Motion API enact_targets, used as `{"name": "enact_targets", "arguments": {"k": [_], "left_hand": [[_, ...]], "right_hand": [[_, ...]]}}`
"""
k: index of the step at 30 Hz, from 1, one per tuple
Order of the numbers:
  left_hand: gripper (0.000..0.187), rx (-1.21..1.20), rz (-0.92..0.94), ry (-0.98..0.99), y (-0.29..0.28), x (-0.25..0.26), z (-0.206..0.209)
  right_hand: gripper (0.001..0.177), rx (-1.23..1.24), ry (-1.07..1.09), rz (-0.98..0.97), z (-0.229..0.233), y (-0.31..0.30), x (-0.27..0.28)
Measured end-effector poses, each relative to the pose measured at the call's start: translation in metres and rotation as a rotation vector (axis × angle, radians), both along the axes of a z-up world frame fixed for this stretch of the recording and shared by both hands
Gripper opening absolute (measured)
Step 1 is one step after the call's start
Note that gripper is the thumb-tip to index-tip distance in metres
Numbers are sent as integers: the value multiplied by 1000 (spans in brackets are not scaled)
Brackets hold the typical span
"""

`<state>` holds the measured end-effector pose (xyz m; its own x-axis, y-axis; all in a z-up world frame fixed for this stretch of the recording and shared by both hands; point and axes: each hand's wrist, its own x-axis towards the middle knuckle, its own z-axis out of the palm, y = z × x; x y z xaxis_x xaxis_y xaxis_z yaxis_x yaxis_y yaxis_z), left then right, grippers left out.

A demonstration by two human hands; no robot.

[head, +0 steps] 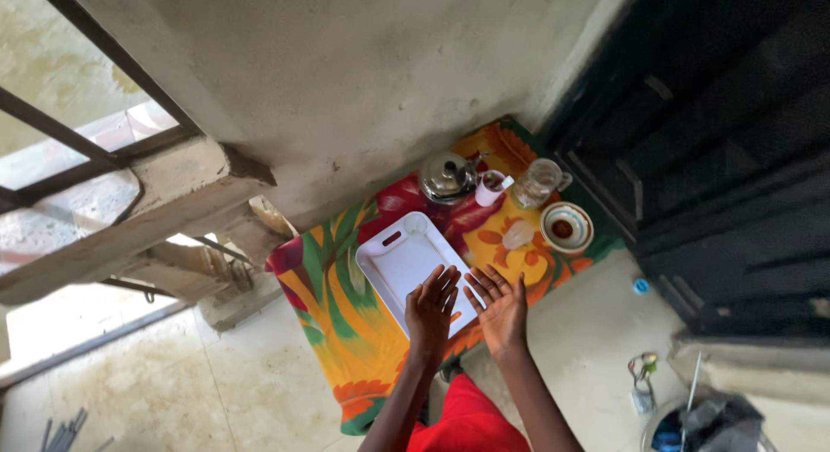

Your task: The person picks up mugs and glasses from a tray and moves them one by one to a wooden table, arranging them in front of a plate before picking up the empty tray.

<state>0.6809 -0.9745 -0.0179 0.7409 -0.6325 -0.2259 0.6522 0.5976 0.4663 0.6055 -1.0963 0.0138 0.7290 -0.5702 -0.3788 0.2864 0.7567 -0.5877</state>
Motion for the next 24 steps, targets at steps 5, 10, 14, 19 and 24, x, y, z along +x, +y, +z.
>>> {"name": "enact_targets", "arguments": {"k": [5, 10, 14, 19, 24], "left_hand": [[63, 74, 66, 0, -34, 25, -28], [61, 208, 107, -5, -67, 47, -80], [63, 287, 131, -30, -77, 61, -127], [66, 401, 159, -24, -91, 83, -192], [74, 651, 157, -39, -97, 119, -244]], "right_hand": [[76, 32, 96, 74, -37, -41, 37], [63, -287, 289, 266, -95, -75, 72], [50, -478, 390, 414, -172, -96, 101], [37, -1119, 363, 551, -251, -110, 146], [76, -1498, 475, 604, -270, -120, 192]]}}
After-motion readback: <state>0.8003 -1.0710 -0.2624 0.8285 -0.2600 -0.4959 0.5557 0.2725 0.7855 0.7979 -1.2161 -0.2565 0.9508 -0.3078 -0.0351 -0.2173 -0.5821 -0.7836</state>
